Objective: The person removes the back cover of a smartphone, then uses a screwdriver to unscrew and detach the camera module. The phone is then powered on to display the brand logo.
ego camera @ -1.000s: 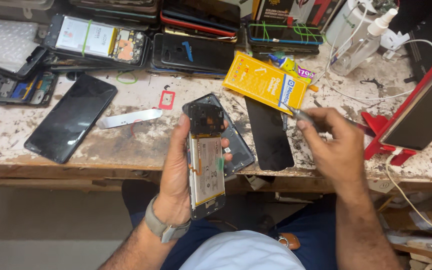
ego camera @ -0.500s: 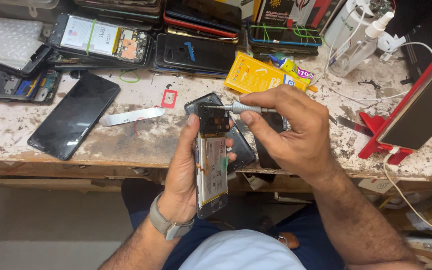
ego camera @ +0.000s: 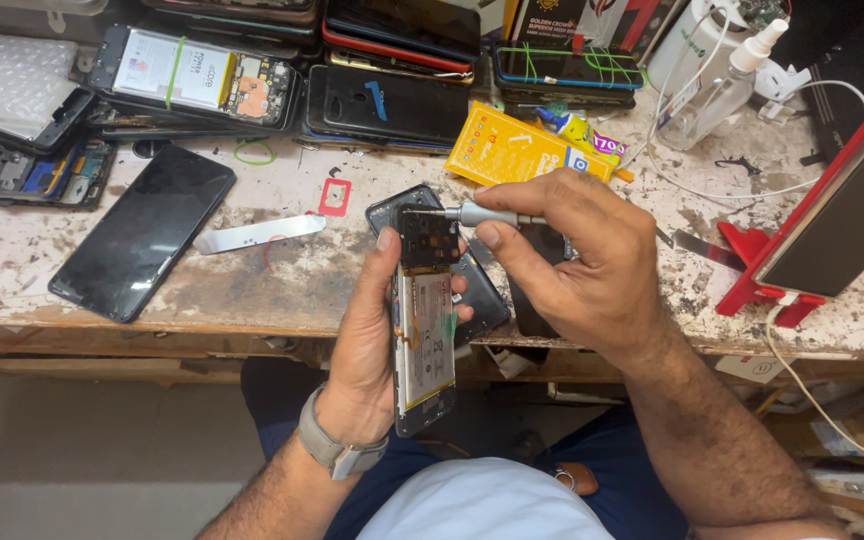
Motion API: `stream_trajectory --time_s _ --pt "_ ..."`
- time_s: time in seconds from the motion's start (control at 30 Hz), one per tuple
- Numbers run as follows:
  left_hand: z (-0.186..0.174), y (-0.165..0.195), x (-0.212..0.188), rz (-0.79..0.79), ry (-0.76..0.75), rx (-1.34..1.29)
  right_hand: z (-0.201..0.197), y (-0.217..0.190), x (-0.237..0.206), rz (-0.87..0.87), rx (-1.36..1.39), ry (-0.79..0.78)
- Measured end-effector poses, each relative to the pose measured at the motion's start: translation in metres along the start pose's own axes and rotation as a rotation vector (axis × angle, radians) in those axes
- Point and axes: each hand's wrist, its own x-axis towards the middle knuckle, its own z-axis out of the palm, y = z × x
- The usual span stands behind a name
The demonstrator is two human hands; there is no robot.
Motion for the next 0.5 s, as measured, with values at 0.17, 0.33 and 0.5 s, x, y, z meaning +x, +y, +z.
stream_trajectory --time_s 0.17,0.33,0.5 --pt "-0.001 -0.001 0.000 -0.003 -0.002 -0.007 -0.002 -0.004 0.003 0.019 -0.049 -0.027" --pt "-0.003 -0.002 0.001 -0.010 -0.006 -0.006 -0.005 -0.008 0.010 0.011 -0.114 -0.061" --pt "-0.003 -0.002 0.000 -0.003 -0.017 -0.001 -0.006 -0.014 0.016 0.021 -0.006 -0.053"
